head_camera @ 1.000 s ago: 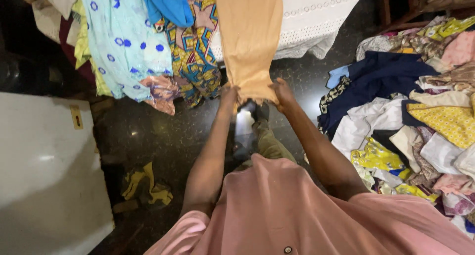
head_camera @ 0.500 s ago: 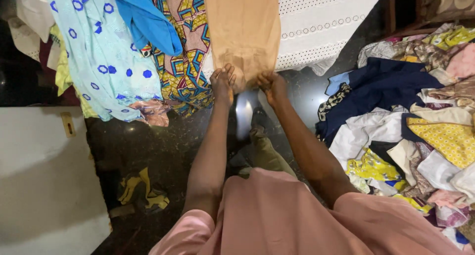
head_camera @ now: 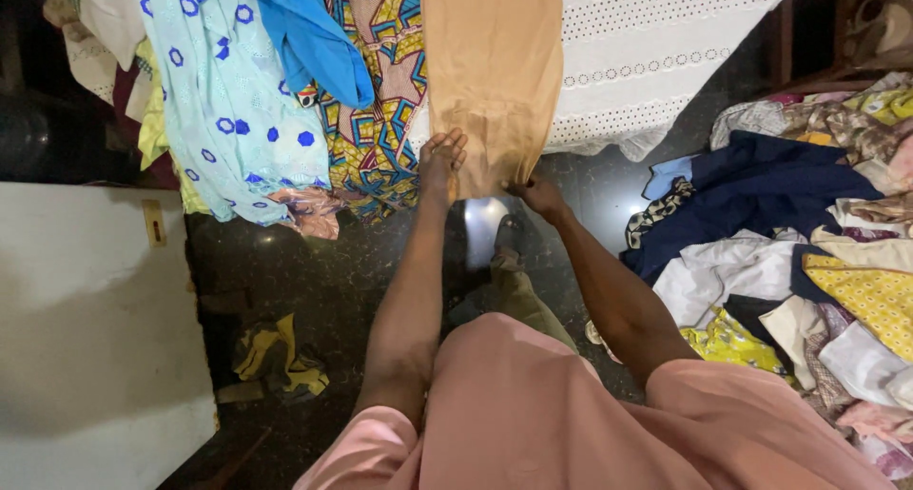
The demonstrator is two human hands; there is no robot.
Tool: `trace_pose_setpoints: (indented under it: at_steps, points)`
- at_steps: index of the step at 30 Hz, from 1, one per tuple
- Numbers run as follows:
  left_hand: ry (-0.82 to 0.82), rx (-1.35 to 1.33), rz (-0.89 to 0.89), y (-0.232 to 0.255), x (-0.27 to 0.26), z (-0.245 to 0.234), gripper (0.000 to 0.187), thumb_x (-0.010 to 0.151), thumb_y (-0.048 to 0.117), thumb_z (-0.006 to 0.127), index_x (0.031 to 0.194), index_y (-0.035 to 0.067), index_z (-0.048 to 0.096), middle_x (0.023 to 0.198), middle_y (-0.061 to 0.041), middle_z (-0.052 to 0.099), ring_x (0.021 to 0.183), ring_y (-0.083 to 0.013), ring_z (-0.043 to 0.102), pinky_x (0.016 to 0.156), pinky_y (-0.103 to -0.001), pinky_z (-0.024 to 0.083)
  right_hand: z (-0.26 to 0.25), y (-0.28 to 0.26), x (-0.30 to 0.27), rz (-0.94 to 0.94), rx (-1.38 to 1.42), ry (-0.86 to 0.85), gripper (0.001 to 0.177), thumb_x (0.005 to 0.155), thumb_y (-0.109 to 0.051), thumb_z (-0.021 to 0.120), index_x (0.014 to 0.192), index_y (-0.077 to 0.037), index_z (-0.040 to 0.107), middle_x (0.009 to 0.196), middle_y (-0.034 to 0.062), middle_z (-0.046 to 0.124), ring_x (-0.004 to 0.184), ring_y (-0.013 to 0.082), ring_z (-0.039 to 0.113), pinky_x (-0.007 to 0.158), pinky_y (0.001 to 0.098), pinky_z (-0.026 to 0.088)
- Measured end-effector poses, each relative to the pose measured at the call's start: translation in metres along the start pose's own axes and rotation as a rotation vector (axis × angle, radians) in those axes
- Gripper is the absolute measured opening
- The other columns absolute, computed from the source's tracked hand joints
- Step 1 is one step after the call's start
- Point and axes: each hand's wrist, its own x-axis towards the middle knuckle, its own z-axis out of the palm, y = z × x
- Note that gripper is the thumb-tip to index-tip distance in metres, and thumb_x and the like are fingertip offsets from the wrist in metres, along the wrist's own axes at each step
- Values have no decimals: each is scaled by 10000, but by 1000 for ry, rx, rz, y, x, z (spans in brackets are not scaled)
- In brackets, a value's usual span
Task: The person picks up and folds items of clothing, including a pair of tan trousers, a white pillowcase with text and a drawing, and a blue patterned shirt, placing each folded item onto a stack on a table.
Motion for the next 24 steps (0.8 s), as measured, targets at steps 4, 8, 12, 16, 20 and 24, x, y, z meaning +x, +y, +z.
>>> trace_pose_setpoints:
  at_steps: [4, 8, 12, 16, 20, 24]
  points:
    - [43, 4, 12, 4, -6, -13, 341, 970, 44, 577, 1295, 63, 475, 1346, -199, 652, 1210, -320, 663, 958, -402, 523, 8, 25, 4, -75, 332, -55, 481, 905, -307, 787, 1252, 8, 677, 1157, 112, 740, 1024, 206, 706, 924, 369, 564]
    - [106, 27, 97, 2, -7, -30, 307, 962, 94, 632, 1248, 30, 544, 1210, -167, 668, 1076, -294, 676, 879, -400, 506, 12, 34, 4, 5, 643, -75, 534, 907, -264, 793, 1293, 67, 629, 1134, 155, 691, 957, 264, 680, 843, 409, 577]
    - [278, 426, 242, -12, -37, -62, 439, 1055, 246, 782, 1295, -77, 604, 1063, -118, 630, 926, -237, 534, 793, -380, 456, 16, 16, -15, -41, 714, -98, 564, 889, -227, 784, 1335, 51, 578, 1202, 164, 691, 1029, 260, 700, 859, 390, 593]
    - [40, 584, 171, -17, -67, -65, 555, 909, 282, 826, 1329, 54, 544, 1171, -79, 682, 1041, -149, 649, 904, -270, 527, 23, 3, -31, -78, 886, -1, 573, 887, -119, 760, 1367, 33, 488, 1237, 166, 666, 1070, 274, 697, 892, 392, 607]
    - [-84, 475, 61, -28, -79, -50, 518, 860, 213, 793, 1286, 48, 546, 1139, -76, 682, 912, -165, 703, 727, -325, 611, 26, 11, -27, -164, 937, 146, 589, 852, -26, 755, 1357, -31, 451, 1242, 137, 662, 1110, 258, 686, 953, 377, 611]
    - [-41, 486, -43, -45, -94, -41, 358, 978, 213, 720, 1238, -24, 652, 1006, -151, 717, 704, -216, 658, 570, -340, 615, 3, 28, -32, 104, 918, -67, 467, 895, -104, 730, 1322, 5, 574, 1177, 112, 723, 1023, 210, 721, 853, 319, 619]
